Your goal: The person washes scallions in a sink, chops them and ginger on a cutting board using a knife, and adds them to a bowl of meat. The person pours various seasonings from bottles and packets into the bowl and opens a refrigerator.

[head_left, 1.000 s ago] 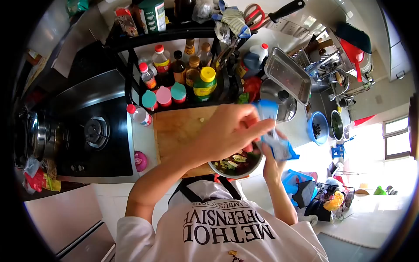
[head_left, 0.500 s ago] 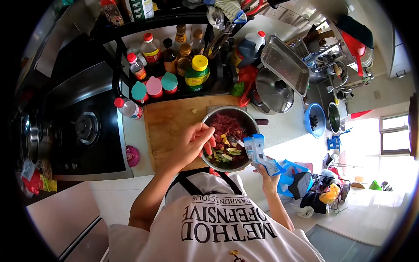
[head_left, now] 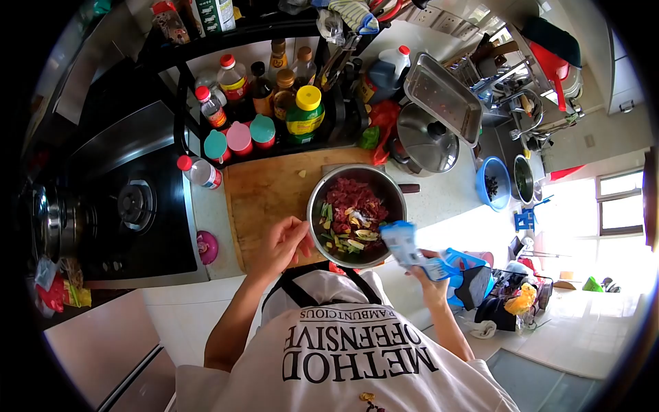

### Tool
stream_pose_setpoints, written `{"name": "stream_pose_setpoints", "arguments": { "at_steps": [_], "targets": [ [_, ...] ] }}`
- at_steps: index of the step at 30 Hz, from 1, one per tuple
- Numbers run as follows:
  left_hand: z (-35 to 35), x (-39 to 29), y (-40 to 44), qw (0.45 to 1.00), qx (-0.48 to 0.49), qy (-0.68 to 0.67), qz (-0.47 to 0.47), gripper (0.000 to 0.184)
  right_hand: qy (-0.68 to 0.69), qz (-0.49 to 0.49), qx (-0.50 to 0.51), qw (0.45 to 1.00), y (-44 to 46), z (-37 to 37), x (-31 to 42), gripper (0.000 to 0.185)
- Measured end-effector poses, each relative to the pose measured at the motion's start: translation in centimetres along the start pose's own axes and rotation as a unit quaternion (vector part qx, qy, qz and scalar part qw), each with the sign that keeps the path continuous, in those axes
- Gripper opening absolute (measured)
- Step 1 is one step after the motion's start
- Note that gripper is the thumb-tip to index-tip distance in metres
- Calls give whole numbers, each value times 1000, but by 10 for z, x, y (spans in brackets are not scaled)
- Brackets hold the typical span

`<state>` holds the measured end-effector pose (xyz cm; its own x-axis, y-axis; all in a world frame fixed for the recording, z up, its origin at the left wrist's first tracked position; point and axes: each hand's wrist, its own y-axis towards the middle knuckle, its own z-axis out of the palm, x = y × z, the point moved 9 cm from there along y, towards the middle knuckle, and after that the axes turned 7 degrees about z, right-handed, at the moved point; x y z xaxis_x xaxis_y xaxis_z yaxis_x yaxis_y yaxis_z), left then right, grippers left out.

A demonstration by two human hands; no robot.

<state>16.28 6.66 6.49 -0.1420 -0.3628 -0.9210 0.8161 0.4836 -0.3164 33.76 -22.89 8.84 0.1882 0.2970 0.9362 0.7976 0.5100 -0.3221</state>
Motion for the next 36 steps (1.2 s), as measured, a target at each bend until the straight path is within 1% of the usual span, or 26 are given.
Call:
{"name": "stream_pose_setpoints", "arguments": {
  "at_steps": [1,5,8,11,14,18,21,24,27,30,33,36],
  "targets": [
    [0,3,-2,1000,3,-4,-1,26,54,-31,-30,998,-1,-5,6,38],
    [11,8,-3,1000,25,2,7,26,9,-12,-25,1000,15,0,19,34],
    [17,3,-4,999,32,8,19,25,6,-23,-6,1000,18,5,26,37],
    [21,2,-5,999,38,16,24,25,-18,-14,1,1000,20,6,24,38],
    [19,7,-6,999,37,7,34,25,20,-50,-10,999,14,8,34,31],
    [13,14,-10,999,27,-9,22,28,33,-48,-17,998,8,3,27,32],
    [10,17,-13,1000,18,-4,23,28,55,-49,-1,997,3,-5,14,36],
    [10,19,-14,1000,16,-1,25,28,165,-46,-12,985,-5,-6,12,40],
    [13,19,-15,1000,17,13,14,25,224,-55,7,973,-7,-4,17,44],
    [15,19,-15,1000,22,15,15,25,251,-72,19,965,-8,-2,22,41],
    [19,18,-14,999,24,20,11,29,95,-37,-2,995,2,-7,5,39],
    [22,18,-15,999,28,22,1,24,123,-45,-12,991,2,-7,5,37]
  ]
}}
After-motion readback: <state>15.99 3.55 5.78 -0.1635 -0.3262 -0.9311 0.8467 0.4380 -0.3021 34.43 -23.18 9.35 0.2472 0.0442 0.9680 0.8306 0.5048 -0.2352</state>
